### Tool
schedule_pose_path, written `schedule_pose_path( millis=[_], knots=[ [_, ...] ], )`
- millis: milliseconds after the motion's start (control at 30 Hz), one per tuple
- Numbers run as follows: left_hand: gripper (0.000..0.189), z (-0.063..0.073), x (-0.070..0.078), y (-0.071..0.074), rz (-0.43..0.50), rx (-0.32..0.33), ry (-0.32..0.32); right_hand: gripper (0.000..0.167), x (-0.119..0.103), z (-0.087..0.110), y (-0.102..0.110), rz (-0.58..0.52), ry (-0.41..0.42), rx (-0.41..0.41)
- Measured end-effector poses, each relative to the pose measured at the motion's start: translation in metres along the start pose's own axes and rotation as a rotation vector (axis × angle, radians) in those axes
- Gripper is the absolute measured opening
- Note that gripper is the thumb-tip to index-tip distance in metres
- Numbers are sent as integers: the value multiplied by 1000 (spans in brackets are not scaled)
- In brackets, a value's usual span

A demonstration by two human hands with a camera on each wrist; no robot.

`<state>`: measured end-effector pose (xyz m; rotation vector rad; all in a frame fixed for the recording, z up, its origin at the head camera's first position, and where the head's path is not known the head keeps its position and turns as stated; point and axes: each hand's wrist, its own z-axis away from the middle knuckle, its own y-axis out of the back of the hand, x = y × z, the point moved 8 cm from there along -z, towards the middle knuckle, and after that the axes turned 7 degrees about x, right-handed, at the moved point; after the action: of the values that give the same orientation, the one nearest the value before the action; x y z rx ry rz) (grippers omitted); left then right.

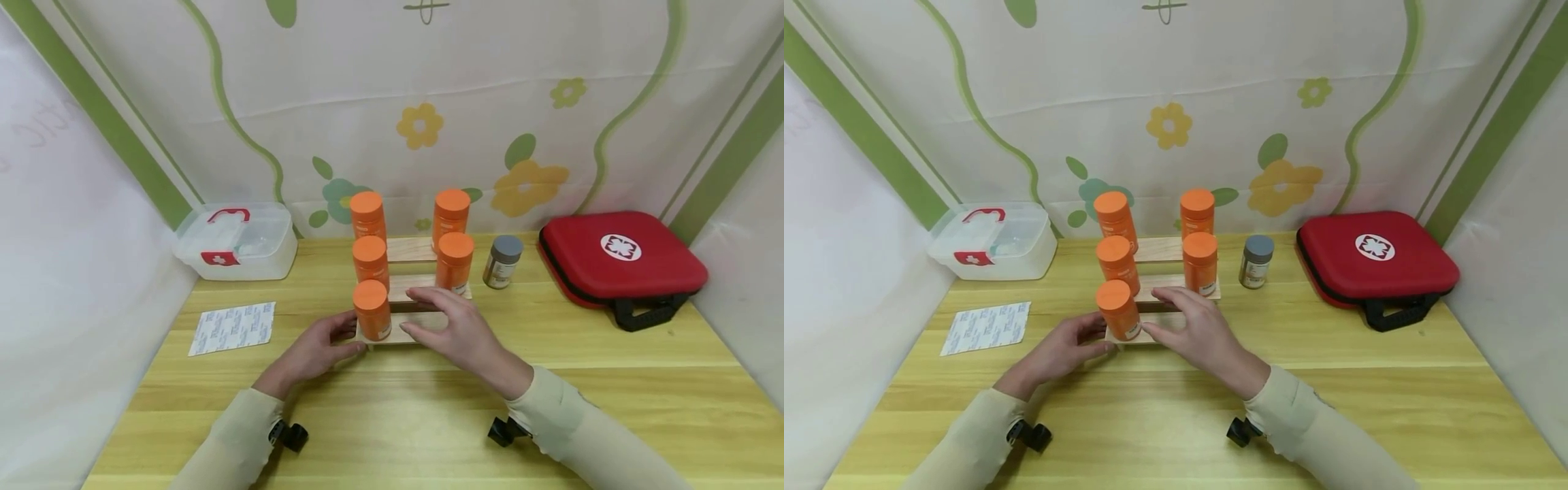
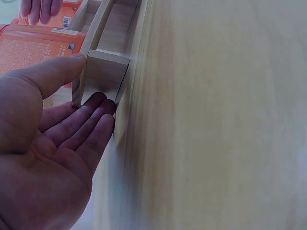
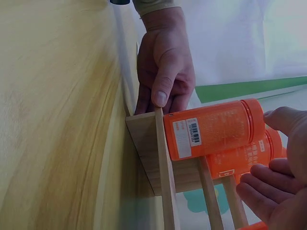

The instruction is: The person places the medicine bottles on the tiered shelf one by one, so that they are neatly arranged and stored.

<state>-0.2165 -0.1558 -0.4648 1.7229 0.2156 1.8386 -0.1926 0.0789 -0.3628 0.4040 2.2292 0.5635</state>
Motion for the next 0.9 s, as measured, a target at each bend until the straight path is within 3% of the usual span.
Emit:
schedule_pose_path(
  millis=[633, 900],
  knots=[
    [71, 1, 0, 0, -8, -4, 3, 50, 3, 13, 50, 0, 52, 67],
    [72, 2, 1, 1, -10, -4, -2, 50, 14, 21, 73, 60, 65, 123]
  ],
)
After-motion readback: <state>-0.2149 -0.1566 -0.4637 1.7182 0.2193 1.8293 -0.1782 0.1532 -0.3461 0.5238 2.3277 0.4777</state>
